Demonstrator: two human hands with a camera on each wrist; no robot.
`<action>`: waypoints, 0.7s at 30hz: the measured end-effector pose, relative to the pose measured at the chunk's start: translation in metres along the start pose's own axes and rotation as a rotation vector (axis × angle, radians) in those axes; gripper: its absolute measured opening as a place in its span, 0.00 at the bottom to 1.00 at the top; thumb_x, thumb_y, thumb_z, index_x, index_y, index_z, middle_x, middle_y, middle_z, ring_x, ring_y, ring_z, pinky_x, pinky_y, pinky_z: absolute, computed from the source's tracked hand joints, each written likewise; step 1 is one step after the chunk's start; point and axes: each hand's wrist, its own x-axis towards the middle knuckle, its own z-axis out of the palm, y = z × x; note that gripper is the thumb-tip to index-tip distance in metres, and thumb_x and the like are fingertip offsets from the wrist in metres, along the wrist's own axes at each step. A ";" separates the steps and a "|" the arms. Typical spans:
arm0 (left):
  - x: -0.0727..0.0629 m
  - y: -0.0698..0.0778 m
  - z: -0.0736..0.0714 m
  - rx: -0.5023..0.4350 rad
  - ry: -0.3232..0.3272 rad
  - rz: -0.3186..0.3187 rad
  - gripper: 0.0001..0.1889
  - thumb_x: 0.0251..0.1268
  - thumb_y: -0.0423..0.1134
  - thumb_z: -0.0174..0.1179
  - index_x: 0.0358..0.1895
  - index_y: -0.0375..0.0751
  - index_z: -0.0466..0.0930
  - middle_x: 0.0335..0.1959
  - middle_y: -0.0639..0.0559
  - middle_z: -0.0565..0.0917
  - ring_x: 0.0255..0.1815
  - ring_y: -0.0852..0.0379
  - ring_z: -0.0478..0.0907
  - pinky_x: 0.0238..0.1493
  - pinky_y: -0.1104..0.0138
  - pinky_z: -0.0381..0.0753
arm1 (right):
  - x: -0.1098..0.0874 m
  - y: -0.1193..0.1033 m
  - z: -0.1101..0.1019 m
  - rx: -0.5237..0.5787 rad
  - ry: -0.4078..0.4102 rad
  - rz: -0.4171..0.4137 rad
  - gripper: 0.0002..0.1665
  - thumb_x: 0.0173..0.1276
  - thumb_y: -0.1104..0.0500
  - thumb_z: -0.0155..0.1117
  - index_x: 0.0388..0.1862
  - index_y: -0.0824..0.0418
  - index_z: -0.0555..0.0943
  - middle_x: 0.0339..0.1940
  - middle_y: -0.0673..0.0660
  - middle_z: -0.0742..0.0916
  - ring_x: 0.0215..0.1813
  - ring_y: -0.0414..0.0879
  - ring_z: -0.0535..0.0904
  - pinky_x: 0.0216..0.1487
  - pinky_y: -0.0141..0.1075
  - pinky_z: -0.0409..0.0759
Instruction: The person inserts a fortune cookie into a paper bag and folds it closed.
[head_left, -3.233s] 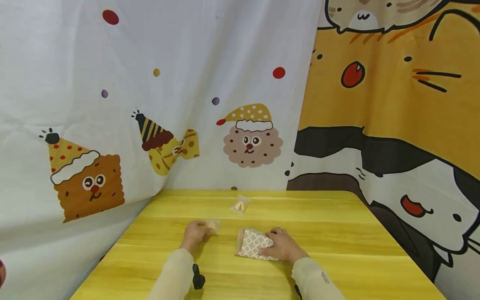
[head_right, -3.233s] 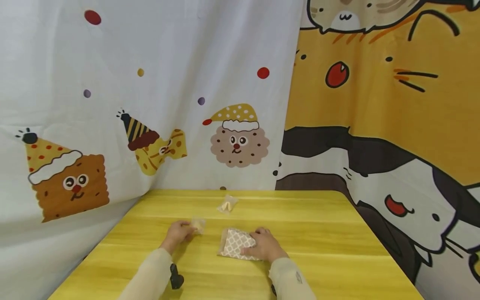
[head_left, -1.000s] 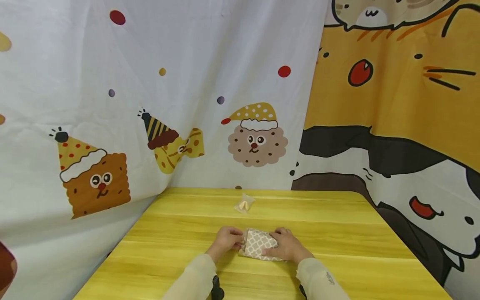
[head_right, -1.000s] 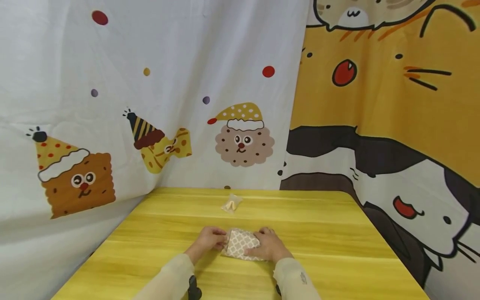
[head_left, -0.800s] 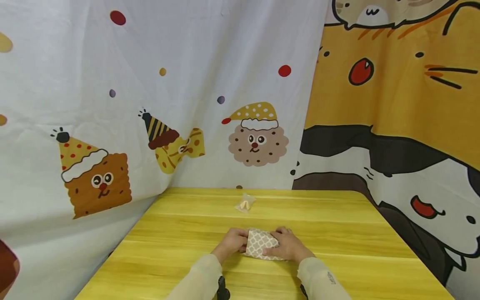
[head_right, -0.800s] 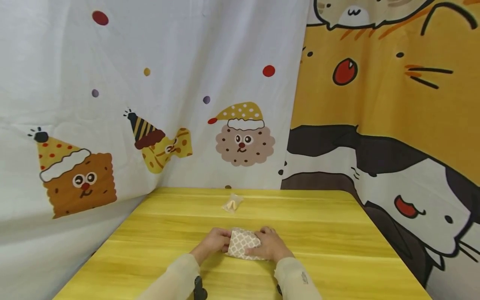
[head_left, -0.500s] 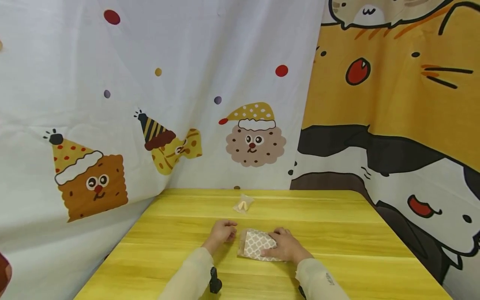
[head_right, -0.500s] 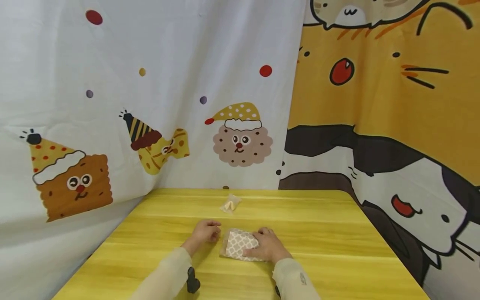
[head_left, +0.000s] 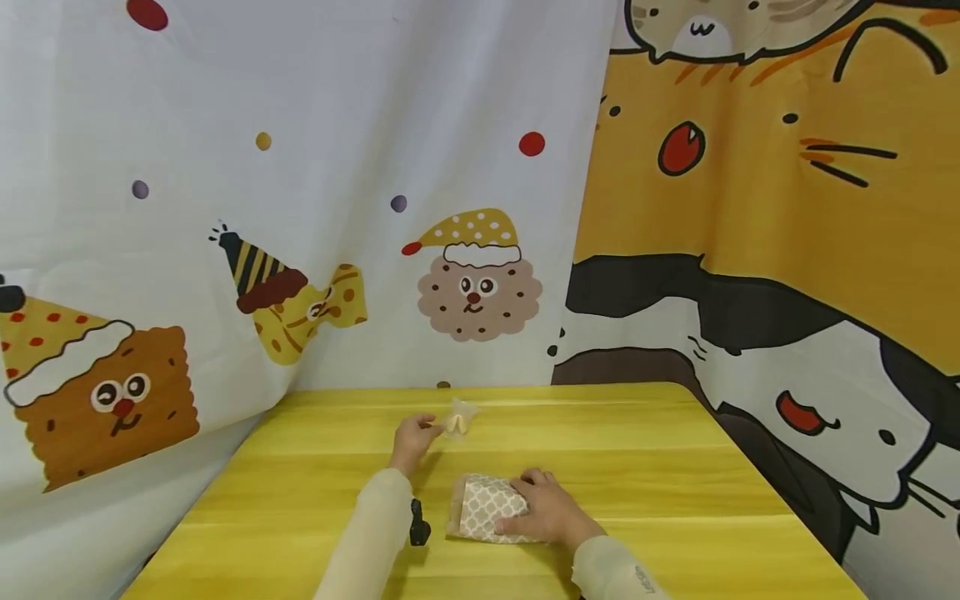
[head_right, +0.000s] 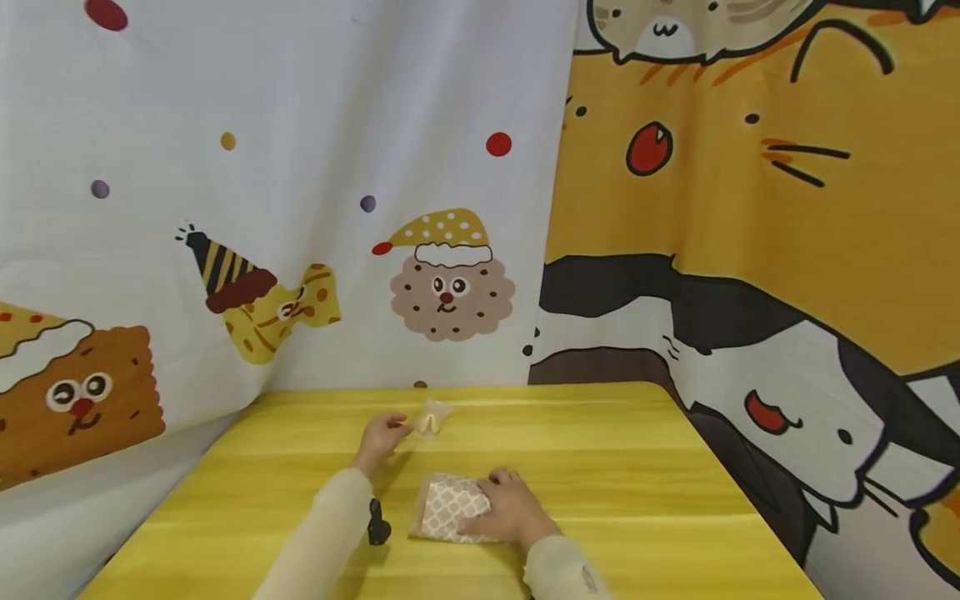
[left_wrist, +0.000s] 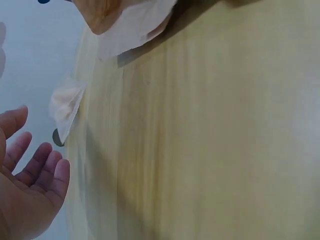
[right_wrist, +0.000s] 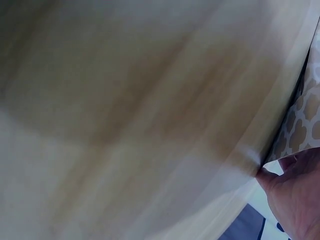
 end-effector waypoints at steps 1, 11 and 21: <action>0.004 -0.001 0.002 0.004 0.000 -0.001 0.21 0.70 0.36 0.62 0.60 0.26 0.77 0.52 0.33 0.79 0.51 0.38 0.78 0.49 0.50 0.79 | 0.000 0.000 0.000 -0.002 0.002 -0.002 0.54 0.59 0.26 0.63 0.70 0.64 0.72 0.65 0.65 0.72 0.65 0.64 0.67 0.59 0.62 0.71; 0.029 -0.006 0.018 0.045 0.016 -0.003 0.25 0.70 0.40 0.62 0.63 0.25 0.74 0.57 0.27 0.76 0.57 0.32 0.74 0.55 0.45 0.76 | -0.003 -0.012 -0.003 -0.047 -0.017 0.036 0.53 0.60 0.25 0.62 0.72 0.60 0.71 0.67 0.61 0.71 0.67 0.60 0.66 0.63 0.59 0.69; 0.041 -0.005 0.037 0.175 0.022 0.006 0.23 0.66 0.35 0.63 0.59 0.21 0.75 0.50 0.28 0.81 0.49 0.34 0.78 0.49 0.47 0.79 | -0.002 -0.004 -0.003 -0.082 -0.040 0.076 0.55 0.57 0.22 0.60 0.73 0.55 0.71 0.68 0.58 0.70 0.68 0.58 0.66 0.63 0.55 0.71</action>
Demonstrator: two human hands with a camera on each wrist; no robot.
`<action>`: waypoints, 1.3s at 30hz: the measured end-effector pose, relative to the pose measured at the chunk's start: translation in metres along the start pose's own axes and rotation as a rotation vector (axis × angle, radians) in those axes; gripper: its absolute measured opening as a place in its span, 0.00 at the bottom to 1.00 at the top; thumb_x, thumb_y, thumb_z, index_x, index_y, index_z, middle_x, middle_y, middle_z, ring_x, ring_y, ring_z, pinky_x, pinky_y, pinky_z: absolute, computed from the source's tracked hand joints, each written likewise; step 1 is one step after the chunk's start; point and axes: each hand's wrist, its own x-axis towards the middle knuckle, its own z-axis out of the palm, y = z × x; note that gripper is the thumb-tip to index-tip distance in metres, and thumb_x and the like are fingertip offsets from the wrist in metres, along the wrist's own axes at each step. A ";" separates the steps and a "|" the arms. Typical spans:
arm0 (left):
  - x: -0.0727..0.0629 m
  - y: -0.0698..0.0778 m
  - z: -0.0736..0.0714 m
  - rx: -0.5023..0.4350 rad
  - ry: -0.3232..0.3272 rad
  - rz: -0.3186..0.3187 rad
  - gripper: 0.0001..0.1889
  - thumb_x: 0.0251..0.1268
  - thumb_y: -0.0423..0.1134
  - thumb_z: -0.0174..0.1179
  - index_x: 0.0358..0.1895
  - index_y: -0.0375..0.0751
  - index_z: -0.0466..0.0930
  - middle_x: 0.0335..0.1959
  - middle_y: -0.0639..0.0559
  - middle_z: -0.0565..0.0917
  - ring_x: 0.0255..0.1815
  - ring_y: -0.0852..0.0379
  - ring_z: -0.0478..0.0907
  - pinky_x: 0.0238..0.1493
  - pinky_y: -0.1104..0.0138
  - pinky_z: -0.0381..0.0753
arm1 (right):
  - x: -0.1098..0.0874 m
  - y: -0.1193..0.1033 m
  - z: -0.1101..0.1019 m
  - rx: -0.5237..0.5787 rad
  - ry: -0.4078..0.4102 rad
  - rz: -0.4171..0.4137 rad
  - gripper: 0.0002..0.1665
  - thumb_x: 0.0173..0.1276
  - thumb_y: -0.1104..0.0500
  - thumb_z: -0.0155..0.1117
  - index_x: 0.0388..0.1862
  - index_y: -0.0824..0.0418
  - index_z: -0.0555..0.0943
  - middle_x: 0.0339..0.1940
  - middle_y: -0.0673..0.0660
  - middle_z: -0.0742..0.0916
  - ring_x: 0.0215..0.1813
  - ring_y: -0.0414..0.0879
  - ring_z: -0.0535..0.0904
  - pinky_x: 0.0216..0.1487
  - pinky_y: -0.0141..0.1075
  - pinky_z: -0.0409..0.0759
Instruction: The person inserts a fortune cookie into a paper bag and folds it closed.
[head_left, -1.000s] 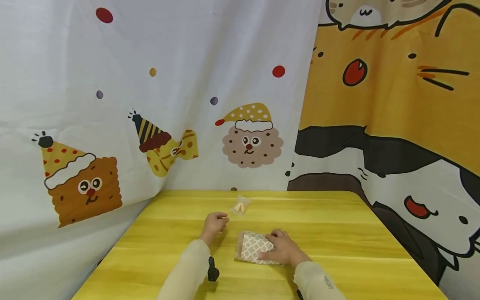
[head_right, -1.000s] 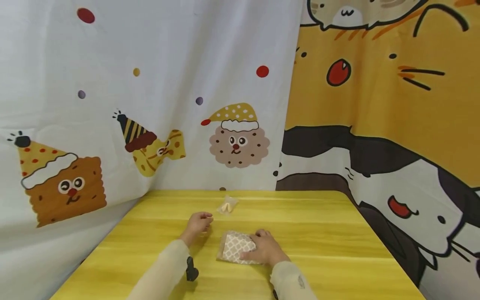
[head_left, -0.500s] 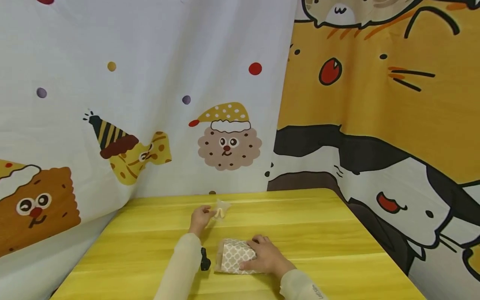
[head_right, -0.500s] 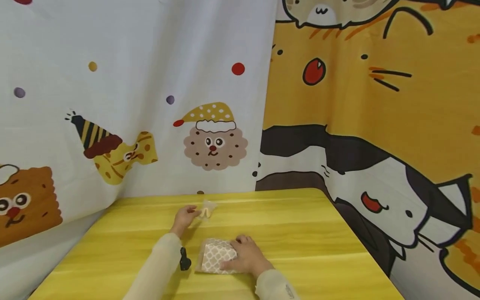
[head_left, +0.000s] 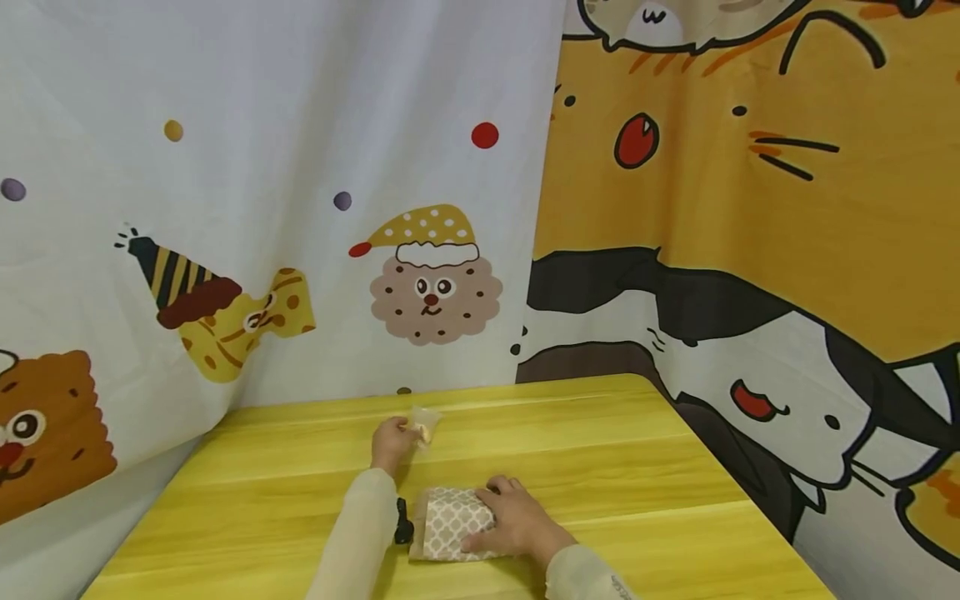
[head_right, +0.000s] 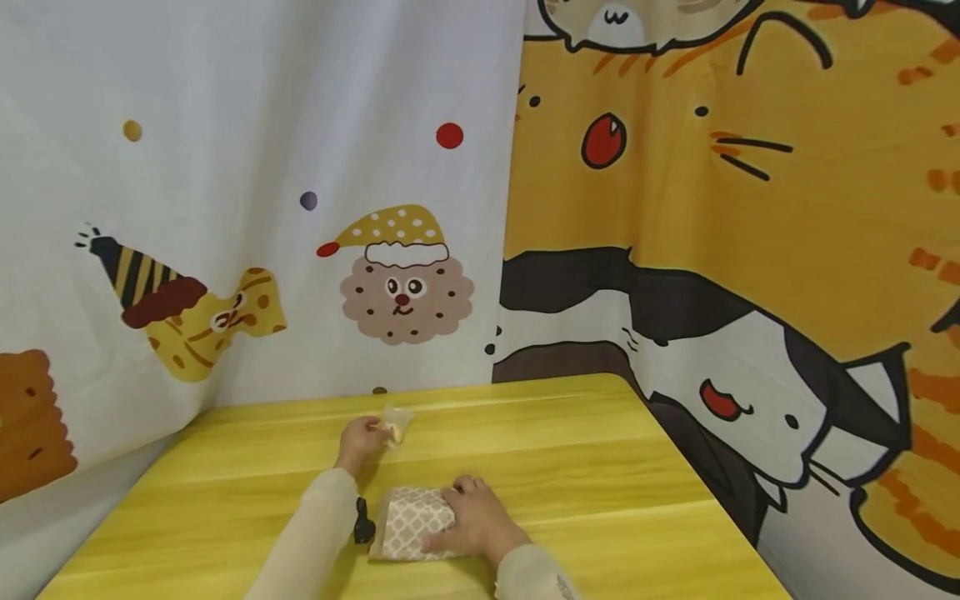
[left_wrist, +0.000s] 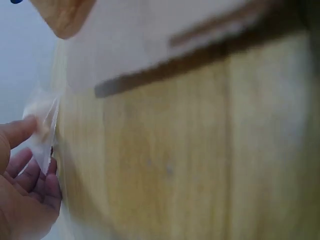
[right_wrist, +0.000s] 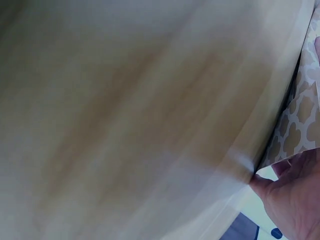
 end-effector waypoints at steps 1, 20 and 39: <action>0.000 0.000 -0.002 0.014 0.002 -0.001 0.23 0.66 0.34 0.63 0.59 0.20 0.75 0.50 0.28 0.81 0.49 0.34 0.79 0.49 0.47 0.79 | 0.001 -0.001 0.000 0.008 -0.005 -0.001 0.55 0.57 0.22 0.61 0.73 0.55 0.70 0.68 0.58 0.70 0.68 0.58 0.65 0.63 0.55 0.71; -0.042 -0.004 -0.042 -0.097 -0.045 -0.011 0.25 0.67 0.35 0.64 0.62 0.24 0.74 0.54 0.30 0.79 0.54 0.36 0.77 0.51 0.50 0.80 | 0.005 -0.004 0.005 0.016 0.026 -0.015 0.53 0.59 0.26 0.64 0.68 0.66 0.74 0.64 0.66 0.73 0.64 0.64 0.67 0.61 0.59 0.71; -0.120 0.004 -0.067 -0.172 -0.118 -0.057 0.23 0.64 0.33 0.66 0.60 0.25 0.75 0.42 0.41 0.80 0.38 0.53 0.79 0.41 0.56 0.83 | 0.009 -0.008 -0.001 0.003 0.056 -0.009 0.52 0.58 0.29 0.67 0.66 0.68 0.75 0.64 0.68 0.74 0.64 0.65 0.68 0.61 0.59 0.71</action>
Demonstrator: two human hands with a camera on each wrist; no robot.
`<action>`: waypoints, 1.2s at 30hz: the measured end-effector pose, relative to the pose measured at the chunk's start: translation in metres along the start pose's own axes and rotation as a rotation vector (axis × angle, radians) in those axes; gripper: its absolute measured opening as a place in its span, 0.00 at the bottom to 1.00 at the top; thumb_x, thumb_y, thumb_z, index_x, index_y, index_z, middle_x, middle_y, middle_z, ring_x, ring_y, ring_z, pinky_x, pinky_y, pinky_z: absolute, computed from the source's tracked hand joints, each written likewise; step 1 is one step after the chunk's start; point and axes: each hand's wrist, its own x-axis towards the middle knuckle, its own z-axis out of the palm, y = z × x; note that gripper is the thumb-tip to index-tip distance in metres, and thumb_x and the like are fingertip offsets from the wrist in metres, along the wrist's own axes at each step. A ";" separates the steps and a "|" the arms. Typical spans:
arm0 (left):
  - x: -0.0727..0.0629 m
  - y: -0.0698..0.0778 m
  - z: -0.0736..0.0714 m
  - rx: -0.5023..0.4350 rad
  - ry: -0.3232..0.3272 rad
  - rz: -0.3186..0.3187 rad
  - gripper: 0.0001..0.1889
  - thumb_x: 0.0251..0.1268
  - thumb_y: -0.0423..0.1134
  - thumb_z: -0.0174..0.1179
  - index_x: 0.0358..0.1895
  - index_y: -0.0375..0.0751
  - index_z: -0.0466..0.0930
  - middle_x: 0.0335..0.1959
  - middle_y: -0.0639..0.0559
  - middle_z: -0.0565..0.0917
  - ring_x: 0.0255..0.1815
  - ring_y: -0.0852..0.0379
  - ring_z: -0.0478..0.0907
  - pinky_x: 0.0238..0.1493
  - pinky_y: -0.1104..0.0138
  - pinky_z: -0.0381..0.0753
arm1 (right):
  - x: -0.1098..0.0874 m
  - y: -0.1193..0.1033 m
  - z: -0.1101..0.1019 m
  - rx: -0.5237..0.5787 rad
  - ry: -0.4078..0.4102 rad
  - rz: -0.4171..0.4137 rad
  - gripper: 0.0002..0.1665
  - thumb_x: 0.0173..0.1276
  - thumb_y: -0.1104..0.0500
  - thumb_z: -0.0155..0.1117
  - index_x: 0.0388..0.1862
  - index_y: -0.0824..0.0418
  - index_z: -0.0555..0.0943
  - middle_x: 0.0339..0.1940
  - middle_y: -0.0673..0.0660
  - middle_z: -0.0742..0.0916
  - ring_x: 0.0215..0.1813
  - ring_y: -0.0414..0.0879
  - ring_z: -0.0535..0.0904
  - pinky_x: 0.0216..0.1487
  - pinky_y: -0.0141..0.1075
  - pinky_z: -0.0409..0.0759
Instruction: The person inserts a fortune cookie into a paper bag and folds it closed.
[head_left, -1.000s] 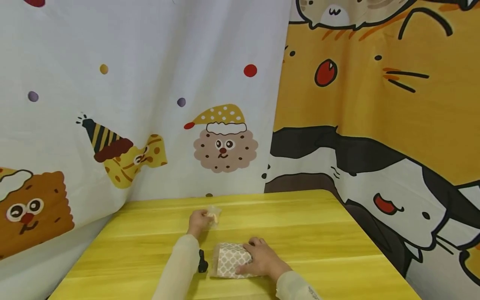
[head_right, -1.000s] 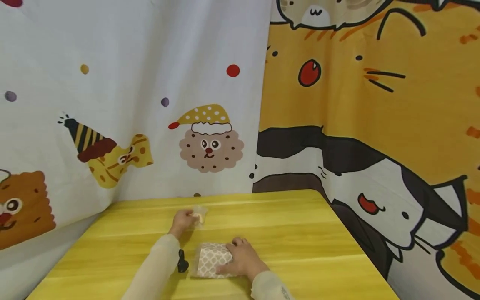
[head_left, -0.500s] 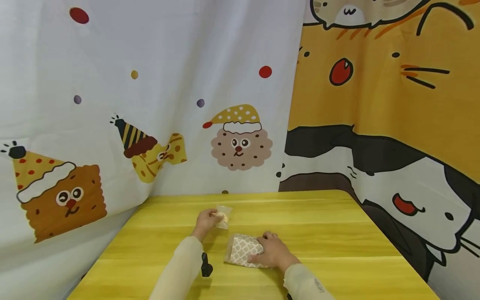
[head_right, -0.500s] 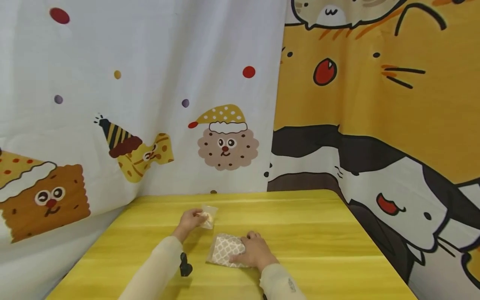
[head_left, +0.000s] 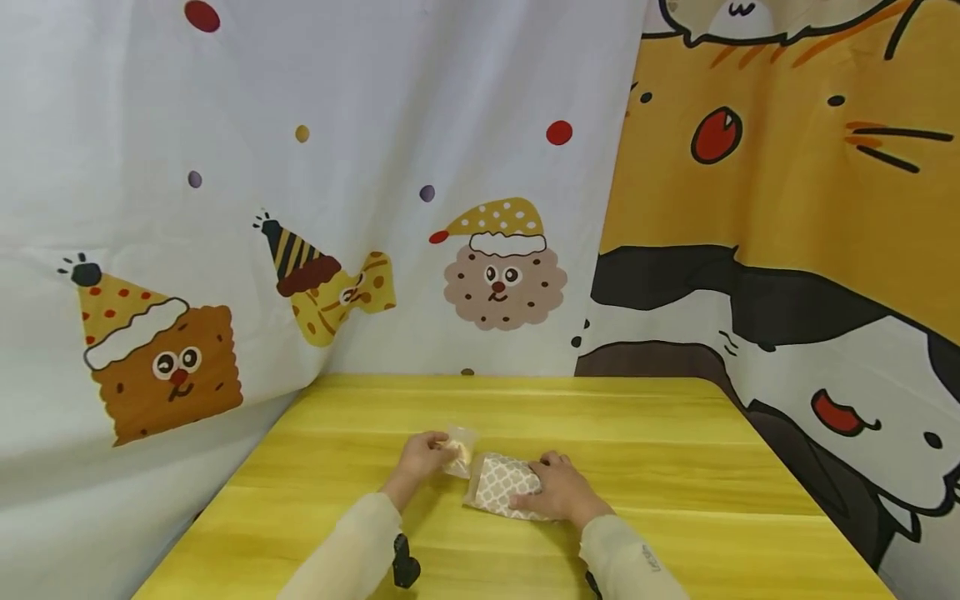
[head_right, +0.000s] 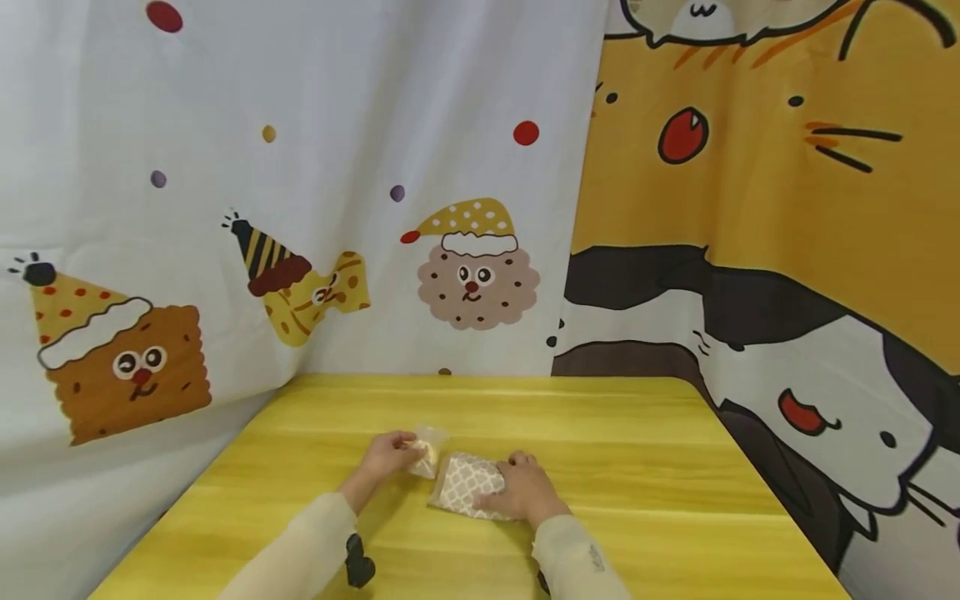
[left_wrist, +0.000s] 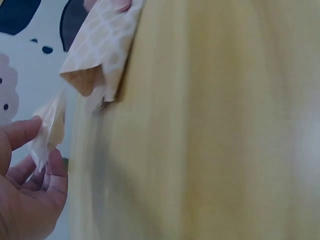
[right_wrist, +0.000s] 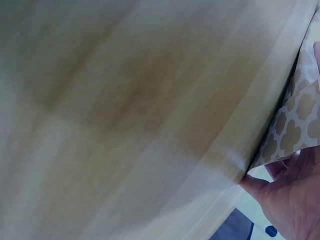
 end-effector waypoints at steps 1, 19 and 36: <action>-0.001 0.000 0.001 0.006 -0.008 0.001 0.23 0.63 0.33 0.67 0.59 0.25 0.76 0.41 0.41 0.80 0.37 0.53 0.78 0.39 0.58 0.83 | 0.001 0.001 -0.001 -0.003 0.004 0.002 0.52 0.58 0.28 0.67 0.66 0.68 0.75 0.64 0.68 0.74 0.64 0.64 0.68 0.61 0.59 0.71; -0.011 -0.007 0.033 0.020 -0.148 0.058 0.19 0.64 0.31 0.65 0.55 0.24 0.78 0.36 0.45 0.80 0.27 0.58 0.75 0.29 0.65 0.79 | 0.001 0.007 0.000 -0.012 -0.026 0.034 0.55 0.56 0.25 0.65 0.68 0.66 0.74 0.63 0.66 0.73 0.64 0.62 0.67 0.60 0.59 0.71; -0.006 -0.019 0.036 -0.126 -0.194 0.030 0.12 0.67 0.26 0.59 0.50 0.22 0.82 0.35 0.46 0.85 0.27 0.60 0.75 0.29 0.68 0.76 | 0.001 0.002 0.003 -0.018 -0.031 0.029 0.54 0.56 0.26 0.67 0.67 0.66 0.75 0.63 0.66 0.73 0.64 0.63 0.67 0.61 0.58 0.71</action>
